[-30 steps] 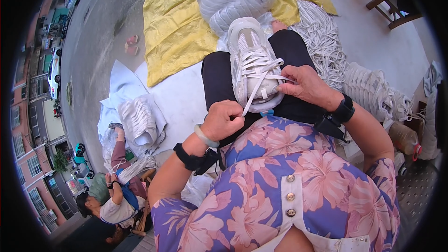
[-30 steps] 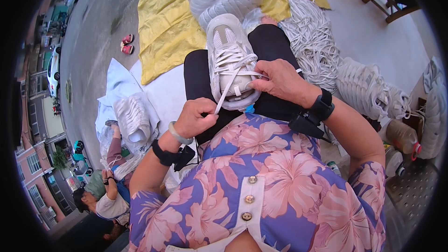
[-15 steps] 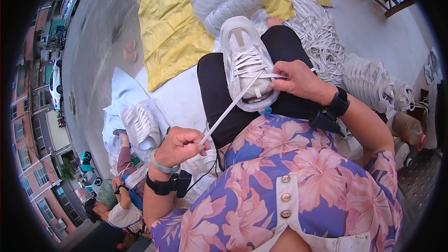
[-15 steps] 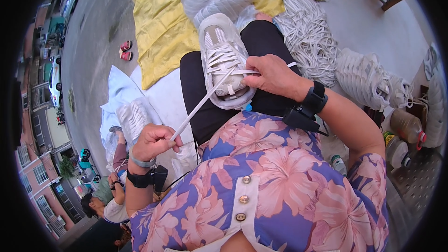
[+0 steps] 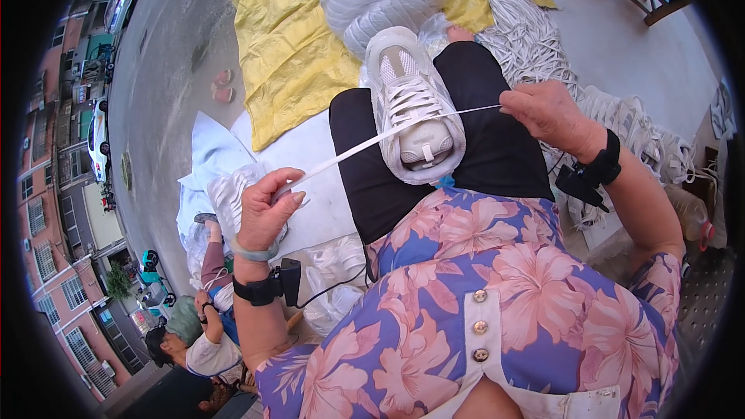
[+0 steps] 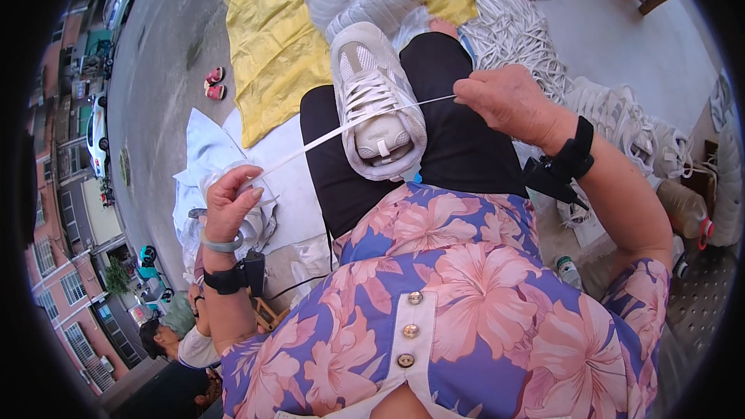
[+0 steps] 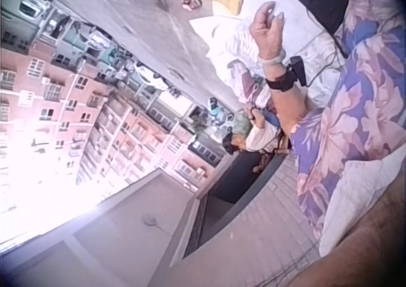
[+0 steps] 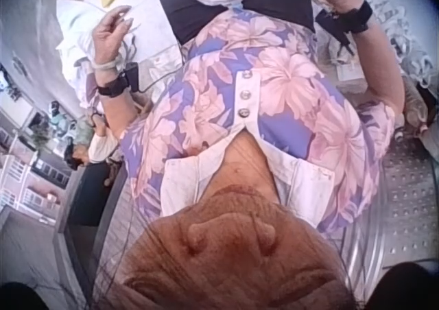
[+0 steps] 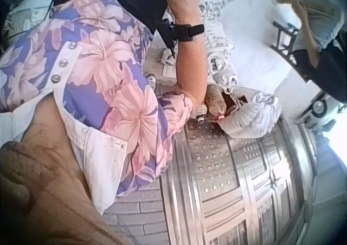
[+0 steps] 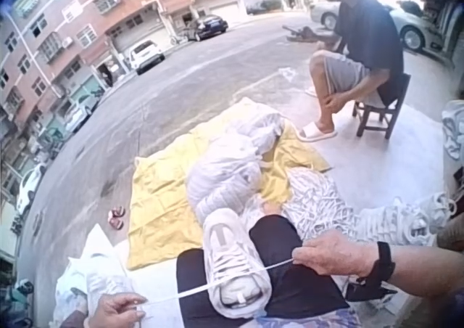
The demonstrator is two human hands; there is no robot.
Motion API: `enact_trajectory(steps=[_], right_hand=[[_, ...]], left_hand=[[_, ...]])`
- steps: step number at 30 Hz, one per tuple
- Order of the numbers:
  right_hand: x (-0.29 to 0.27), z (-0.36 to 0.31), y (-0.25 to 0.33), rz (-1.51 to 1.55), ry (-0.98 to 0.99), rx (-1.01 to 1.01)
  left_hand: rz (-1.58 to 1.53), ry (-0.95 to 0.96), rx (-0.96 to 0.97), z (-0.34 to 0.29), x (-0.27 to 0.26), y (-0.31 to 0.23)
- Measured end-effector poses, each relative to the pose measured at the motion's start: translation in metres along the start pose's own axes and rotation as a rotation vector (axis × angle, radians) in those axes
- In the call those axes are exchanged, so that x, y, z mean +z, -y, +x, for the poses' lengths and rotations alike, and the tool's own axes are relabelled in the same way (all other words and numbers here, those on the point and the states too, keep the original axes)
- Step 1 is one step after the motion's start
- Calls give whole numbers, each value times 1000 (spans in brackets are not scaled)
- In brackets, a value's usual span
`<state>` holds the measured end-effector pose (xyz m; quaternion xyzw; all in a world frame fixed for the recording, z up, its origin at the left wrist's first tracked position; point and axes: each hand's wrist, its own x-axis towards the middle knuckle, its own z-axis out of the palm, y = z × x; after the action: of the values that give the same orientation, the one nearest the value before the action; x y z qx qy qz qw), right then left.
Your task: The person is lacing a pair of white sneakers while sitting in an outdoor area.
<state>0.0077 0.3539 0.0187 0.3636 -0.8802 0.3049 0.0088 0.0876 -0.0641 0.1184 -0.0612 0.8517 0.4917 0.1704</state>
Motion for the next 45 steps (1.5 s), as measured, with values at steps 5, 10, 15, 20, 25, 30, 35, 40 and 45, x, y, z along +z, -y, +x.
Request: enact_trajectory(steps=[5,10,15,20,25,30,35,40,45], right_hand=[[-3,-22,-14,54,13,78],[-17,-75,-64,-10,-7,197],[-46,-105,-86,-20,-90,332],[-67,-124,-108,-161,-165,455],[-50,-127,-112,414,-159,1147],[-10,-51,-6,1252,256,1219],[27,3,30,1534,434,1008],[42,43,26,1401,199,885],[43,52,25,1448,-68,882]], left_hand=[[479,-34,249,-9,2,35],[631,-186,302,-26,-2,62],[716,-332,258,-47,-21,108],[718,-391,105,-64,-35,138],[467,-442,-155,-46,-20,148],[-531,260,-588,-1,47,58],[-660,532,-521,50,86,29],[-741,464,-395,94,96,19],[-775,199,-244,117,103,13]])
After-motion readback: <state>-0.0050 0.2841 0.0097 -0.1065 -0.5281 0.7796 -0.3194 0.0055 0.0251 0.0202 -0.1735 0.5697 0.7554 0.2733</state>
